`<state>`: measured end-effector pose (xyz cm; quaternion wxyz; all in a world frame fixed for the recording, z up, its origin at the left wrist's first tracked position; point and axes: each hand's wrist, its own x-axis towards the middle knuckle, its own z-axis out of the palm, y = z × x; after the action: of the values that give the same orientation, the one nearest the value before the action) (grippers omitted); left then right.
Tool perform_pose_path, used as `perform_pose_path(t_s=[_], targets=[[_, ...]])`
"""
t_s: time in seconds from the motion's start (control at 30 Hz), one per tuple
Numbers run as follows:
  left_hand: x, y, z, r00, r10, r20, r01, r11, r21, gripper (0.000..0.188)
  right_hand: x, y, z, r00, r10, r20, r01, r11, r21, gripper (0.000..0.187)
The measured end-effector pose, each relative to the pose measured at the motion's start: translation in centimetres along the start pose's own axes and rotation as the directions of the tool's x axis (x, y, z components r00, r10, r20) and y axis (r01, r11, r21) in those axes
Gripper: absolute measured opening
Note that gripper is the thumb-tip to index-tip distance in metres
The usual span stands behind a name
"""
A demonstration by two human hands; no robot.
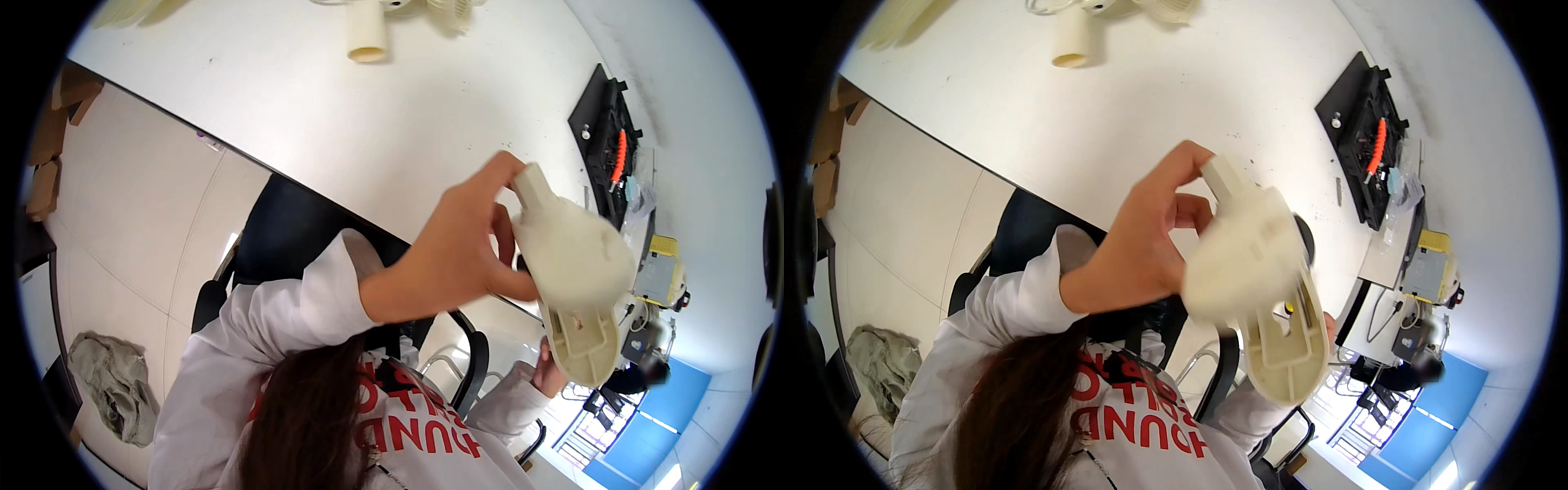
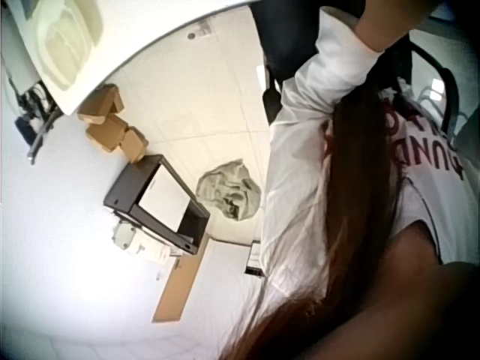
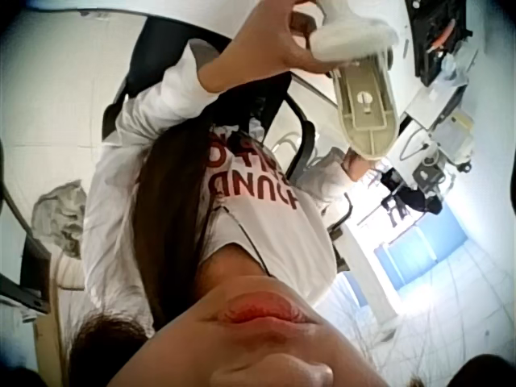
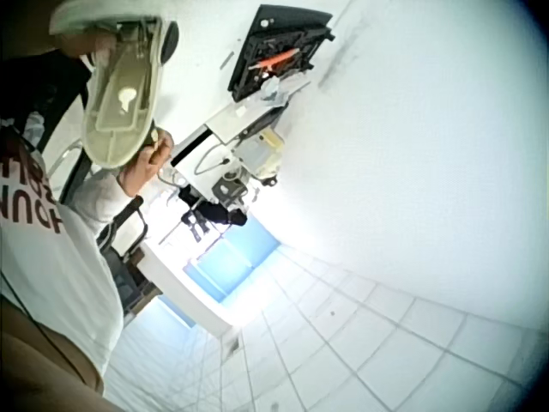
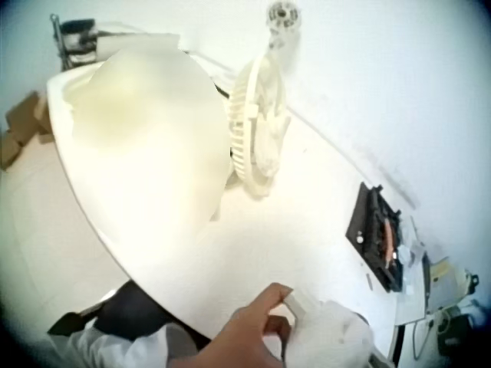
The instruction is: The person assembles a small white electric fan on a white table. They attach the fan head to the base, insert and tighten screws, and secure the base components using a screwdriver.
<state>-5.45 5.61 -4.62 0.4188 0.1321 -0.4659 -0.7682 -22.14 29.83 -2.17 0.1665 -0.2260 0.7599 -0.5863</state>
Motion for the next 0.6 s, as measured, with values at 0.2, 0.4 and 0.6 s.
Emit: perform_pose_path(t_s=[0.2, 0.4, 0.6], targets=[[-0.8, 1.8, 2.1, 0.994, 0.033, 0.105, -0.038, 0.998, 0.048, 0.077, -0.5, 0.8, -0.4, 0.977, 0.001, 0.214, -0.042, 0.981, 0.191, 0.054], [-1.0, 0.8, 1.3, 0.993, 0.076, 0.086, -0.087, 0.987, 0.135, 0.075, -1.0, 1.3, -1.5, 0.934, -0.012, 0.356, -0.091, 0.959, 0.27, 0.055], [-0.2, -0.2, -0.6, 0.999, -0.029, 0.033, 0.03, 0.999, -0.027, 0.057, -1.3, 0.2, -2.1, 0.898, -0.071, 0.434, -0.041, 0.969, 0.244, 0.056]])
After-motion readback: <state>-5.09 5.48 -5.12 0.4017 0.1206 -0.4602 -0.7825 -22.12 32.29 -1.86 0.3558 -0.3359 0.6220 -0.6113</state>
